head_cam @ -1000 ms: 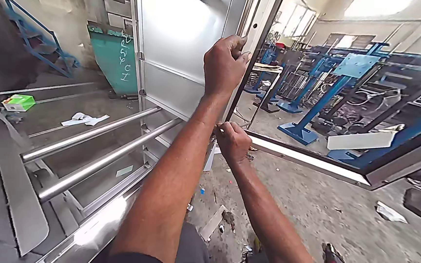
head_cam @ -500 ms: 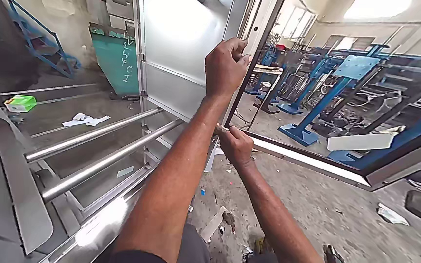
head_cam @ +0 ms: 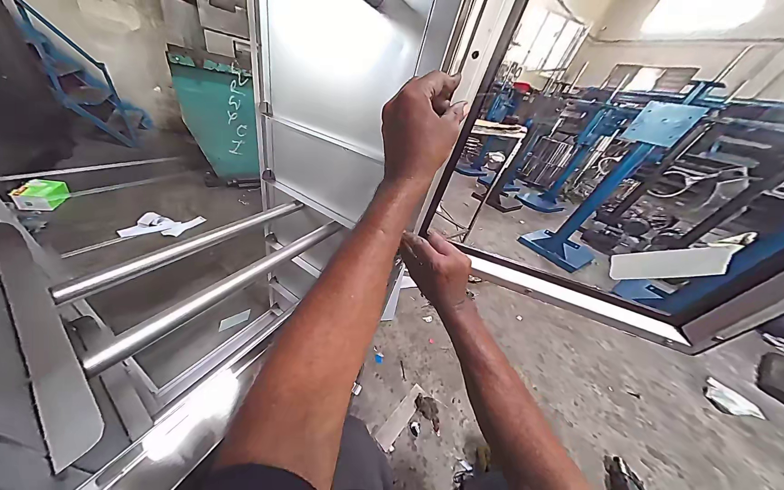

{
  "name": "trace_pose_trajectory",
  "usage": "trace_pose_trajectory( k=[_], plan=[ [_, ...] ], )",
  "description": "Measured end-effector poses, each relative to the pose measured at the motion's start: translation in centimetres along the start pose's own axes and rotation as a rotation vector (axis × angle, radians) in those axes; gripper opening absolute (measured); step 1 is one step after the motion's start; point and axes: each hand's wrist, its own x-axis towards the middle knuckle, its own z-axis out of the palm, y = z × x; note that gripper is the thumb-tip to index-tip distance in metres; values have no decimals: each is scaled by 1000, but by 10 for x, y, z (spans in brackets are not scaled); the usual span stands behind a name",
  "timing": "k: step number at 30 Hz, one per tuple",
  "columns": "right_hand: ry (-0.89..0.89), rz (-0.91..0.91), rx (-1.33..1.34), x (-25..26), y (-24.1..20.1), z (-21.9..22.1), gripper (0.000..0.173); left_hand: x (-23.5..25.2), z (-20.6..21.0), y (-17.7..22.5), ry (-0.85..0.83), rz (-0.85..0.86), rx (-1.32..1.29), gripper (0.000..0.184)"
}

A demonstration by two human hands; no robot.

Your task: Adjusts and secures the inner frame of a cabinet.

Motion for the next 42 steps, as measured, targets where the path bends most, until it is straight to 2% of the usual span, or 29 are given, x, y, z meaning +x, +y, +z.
trace_pose_trajectory(
  k=[4,7,9,13,15,17,22,27,29,34,36,37,39,40,42],
  plan=[
    [-16,33,3,2,0,0,13,0,0,1,-2,-5,2,27],
    [-9,128,-62,4,-7,3,35,-3,-2,0,-16,-20,11,29],
    [-4,172,-89,8,-10,6,42,-3,-5,2,-56,-31,38,32],
    [-26,87,27,4,0,3,22,-6,1,-1,-9,26,17,31],
    [-26,45,44,3,3,3,18,-13,2,-4,13,46,16,31],
    [-27,61,33,4,1,2,17,-18,4,-8,34,45,22,31],
    [17,154,-59,10,-5,8,29,-15,9,-6,71,-12,-1,29],
    [-39,49,26,5,3,2,17,-15,10,-7,81,9,17,28],
    [-41,76,1,6,3,2,17,-15,11,-6,78,25,31,27],
    [-2,154,-55,10,-3,8,35,-16,13,-12,96,122,65,22],
    [-9,181,88,9,-5,0,38,-18,16,-14,124,210,95,21],
    [-19,233,221,6,-9,-8,37,-18,17,-15,134,236,102,21],
    [17,451,547,-13,-28,-32,33,-20,18,-15,136,264,112,21],
    [27,645,718,-32,-43,-44,35,-20,17,-16,137,272,120,21],
    [84,1245,997,-91,-72,-63,46,-21,18,-16,148,290,127,21]
  ],
)
